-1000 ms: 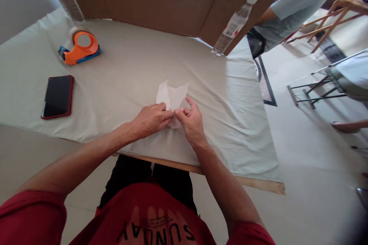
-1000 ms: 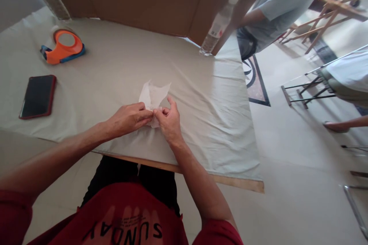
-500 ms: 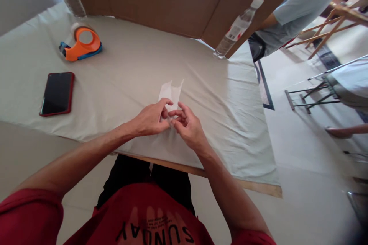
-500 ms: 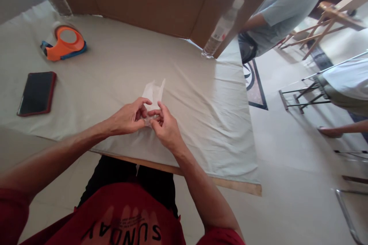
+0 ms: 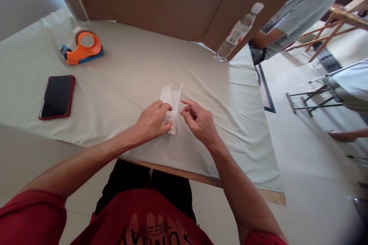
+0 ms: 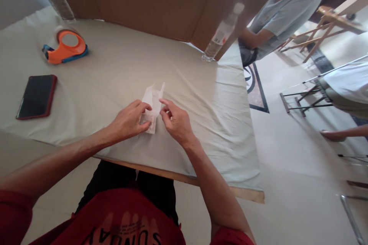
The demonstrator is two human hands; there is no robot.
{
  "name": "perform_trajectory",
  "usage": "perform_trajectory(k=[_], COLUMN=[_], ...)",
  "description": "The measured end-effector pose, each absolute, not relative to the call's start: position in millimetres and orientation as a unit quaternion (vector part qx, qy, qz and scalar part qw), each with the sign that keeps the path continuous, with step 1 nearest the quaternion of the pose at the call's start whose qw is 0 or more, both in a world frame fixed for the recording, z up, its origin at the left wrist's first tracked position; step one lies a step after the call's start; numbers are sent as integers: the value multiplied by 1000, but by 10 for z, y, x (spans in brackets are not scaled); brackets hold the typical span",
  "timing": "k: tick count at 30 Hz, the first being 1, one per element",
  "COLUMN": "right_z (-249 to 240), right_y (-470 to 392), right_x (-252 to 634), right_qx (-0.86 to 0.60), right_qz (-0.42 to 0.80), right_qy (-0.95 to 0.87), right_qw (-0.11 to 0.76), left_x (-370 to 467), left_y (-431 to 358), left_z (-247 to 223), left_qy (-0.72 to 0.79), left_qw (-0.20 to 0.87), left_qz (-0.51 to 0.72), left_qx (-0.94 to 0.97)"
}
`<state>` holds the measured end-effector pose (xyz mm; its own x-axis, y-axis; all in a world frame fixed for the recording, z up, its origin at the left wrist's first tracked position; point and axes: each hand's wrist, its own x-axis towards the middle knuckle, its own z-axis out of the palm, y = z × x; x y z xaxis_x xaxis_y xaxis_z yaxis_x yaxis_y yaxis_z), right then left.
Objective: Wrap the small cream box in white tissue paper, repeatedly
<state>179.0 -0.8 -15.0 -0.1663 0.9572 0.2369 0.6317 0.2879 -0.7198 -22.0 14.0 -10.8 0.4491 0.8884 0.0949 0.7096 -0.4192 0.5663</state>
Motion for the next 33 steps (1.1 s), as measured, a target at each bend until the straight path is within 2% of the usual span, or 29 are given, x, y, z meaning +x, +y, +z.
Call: perform_trajectory(k=[4, 6, 11, 15, 18, 22, 24, 29, 33], right_z=[0, 45, 59, -14, -92, -160, -188, -319, -417], right_y=[247, 346, 492, 561, 561, 540, 583, 831, 966], right_x=[1749, 1699, 1600, 1537, 1551, 1697, 1773, 1766, 1651], right_qx=[-540, -540, -524, -524, -534, -602, -644, -674, -663], right_qz=[122, 90, 65, 88, 113, 155, 179, 262, 336], right_qy=[-820, -834, -849, -847, -837, -764, -713, -658, -620], right_qw=[146, 76, 27, 4, 36, 172, 211, 213, 253], left_x=[-260, -262, -244, -252, -268, -279, -279, -283, -294], left_y=[221, 249, 239, 193, 181, 198, 205, 206, 215], left_z=[-136, -185, -280, -276, -279, -310, -325, -323, -299], left_qy=[454, 445, 440, 411, 382, 369, 367, 377, 370], left_qw=[218, 236, 264, 226, 195, 195, 196, 207, 215], left_qz=[212, 212, 235, 301, 290, 270, 275, 270, 260], left_qx=[837, 838, 826, 831, 856, 868, 867, 861, 865])
